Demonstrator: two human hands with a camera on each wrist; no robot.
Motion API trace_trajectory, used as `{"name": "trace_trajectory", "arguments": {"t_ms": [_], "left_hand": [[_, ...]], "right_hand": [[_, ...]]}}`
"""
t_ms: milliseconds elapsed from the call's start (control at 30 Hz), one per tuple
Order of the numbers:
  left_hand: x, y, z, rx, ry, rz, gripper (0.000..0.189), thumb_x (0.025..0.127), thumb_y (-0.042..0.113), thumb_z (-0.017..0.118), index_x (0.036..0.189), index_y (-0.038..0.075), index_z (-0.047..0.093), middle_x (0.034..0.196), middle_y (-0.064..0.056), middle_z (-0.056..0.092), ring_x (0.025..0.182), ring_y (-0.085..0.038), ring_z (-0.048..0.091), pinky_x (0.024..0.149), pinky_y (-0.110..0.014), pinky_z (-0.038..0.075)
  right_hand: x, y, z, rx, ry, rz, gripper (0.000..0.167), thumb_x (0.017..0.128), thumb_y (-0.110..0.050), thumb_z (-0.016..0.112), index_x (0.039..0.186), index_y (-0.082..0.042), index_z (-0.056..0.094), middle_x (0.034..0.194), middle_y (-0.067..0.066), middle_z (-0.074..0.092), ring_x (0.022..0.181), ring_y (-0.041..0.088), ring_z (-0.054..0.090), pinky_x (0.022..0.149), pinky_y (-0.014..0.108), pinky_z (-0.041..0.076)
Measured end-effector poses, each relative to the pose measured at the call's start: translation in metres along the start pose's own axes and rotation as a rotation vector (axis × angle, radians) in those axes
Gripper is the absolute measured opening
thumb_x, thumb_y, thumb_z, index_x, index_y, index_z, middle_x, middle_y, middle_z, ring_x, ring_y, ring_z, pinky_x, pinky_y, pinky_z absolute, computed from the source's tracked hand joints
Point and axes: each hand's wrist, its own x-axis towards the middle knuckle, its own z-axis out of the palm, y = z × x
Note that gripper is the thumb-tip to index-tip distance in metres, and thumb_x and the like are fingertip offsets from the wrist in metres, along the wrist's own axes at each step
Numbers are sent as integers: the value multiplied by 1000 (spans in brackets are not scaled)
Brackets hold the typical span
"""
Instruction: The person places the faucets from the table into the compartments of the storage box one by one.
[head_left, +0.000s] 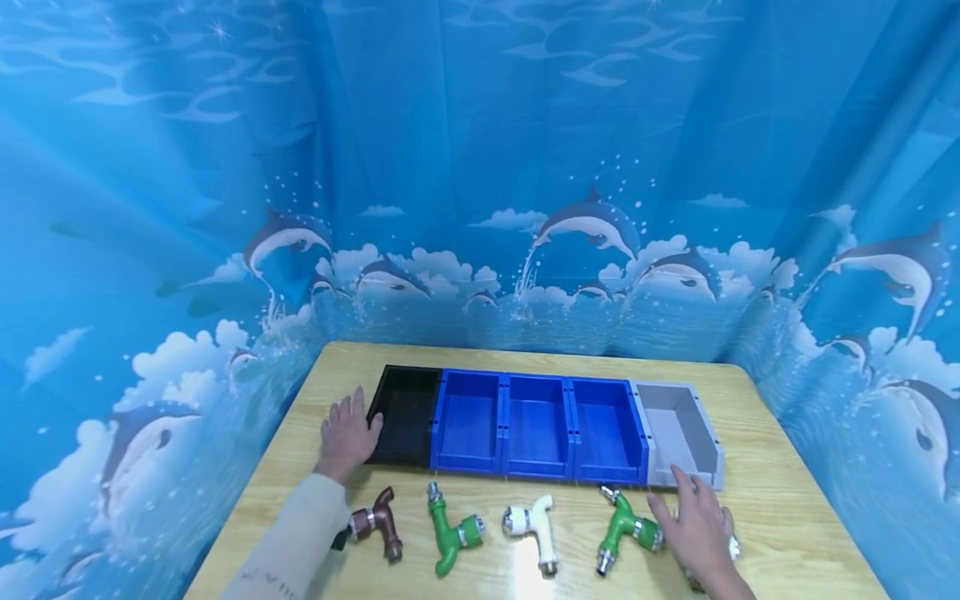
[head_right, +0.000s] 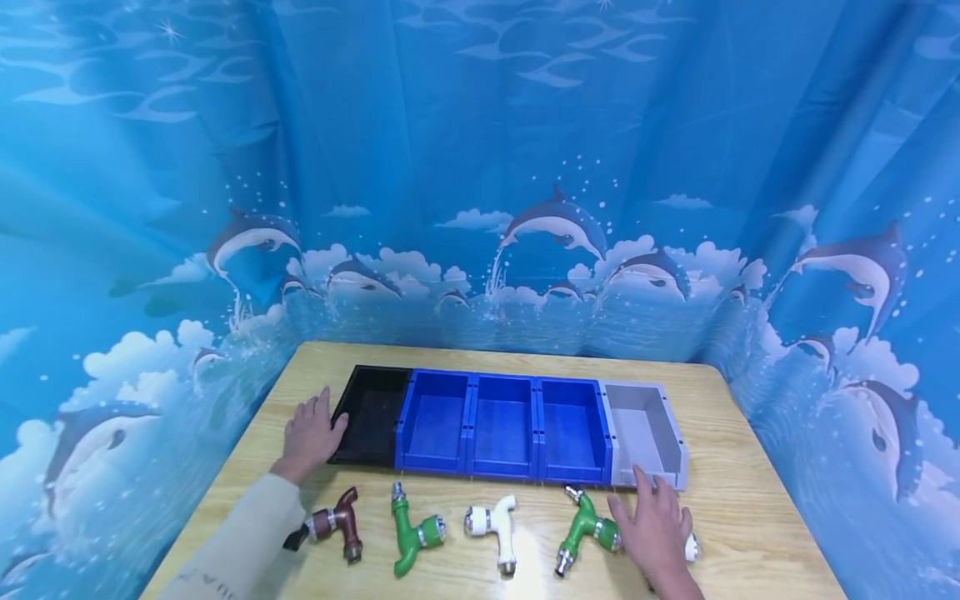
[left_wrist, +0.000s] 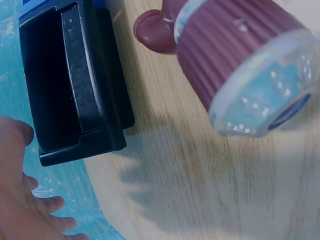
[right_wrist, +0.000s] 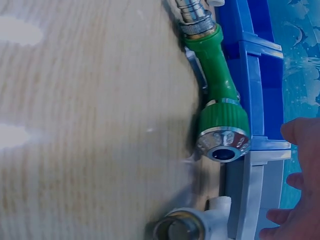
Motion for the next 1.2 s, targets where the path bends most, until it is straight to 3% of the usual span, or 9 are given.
{"name": "trace_trajectory", "arguments": {"t_ms": [300, 500, 700, 1033, 1200], "left_hand": [[-2, 6, -2, -3, 22, 12, 57, 103, 29, 38, 152, 3, 24, 145, -37, 29, 135, -58, 20, 108, -71, 17], [0, 4, 2, 25, 2, 32, 54, 104, 27, 32, 155, 14, 19, 147, -36, 27, 134, -59, 21, 106, -72, 18], [2, 1, 6, 34, -21, 4, 55, 104, 28, 32, 155, 12, 17, 148, -35, 27, 135, -59, 19, 107, -72, 16], [2, 3, 6, 38, -51, -30, 55, 105, 29, 30, 154, 8, 20, 148, -35, 27, 136, -58, 18, 109, -71, 15], [2, 2, 7, 27, -47, -19, 54, 105, 28, 28, 156, 13, 17, 149, -35, 26, 136, -59, 17, 108, -72, 14]], "right_hand": [[-8, 8, 4, 0, -48, 63, 71, 95, -46, 55, 143, 3, 35, 142, 39, 24, 127, 58, 26, 100, 79, 9], [-14, 13, 6, 9, -43, 76, 68, 94, -43, 57, 142, 2, 38, 144, 36, 24, 127, 58, 26, 98, 79, 10], [-17, 17, 8, -4, -45, 66, 66, 94, -41, 57, 140, 2, 40, 140, 38, 29, 125, 57, 29, 99, 78, 10], [-18, 24, 8, -30, -173, 152, 75, 94, -57, 49, 141, 2, 39, 140, 37, 27, 130, 53, 22, 98, 80, 5], [-18, 24, 8, -29, -198, 158, 82, 91, -66, 48, 137, 2, 45, 139, 38, 29, 130, 55, 21, 96, 81, 6]]}}
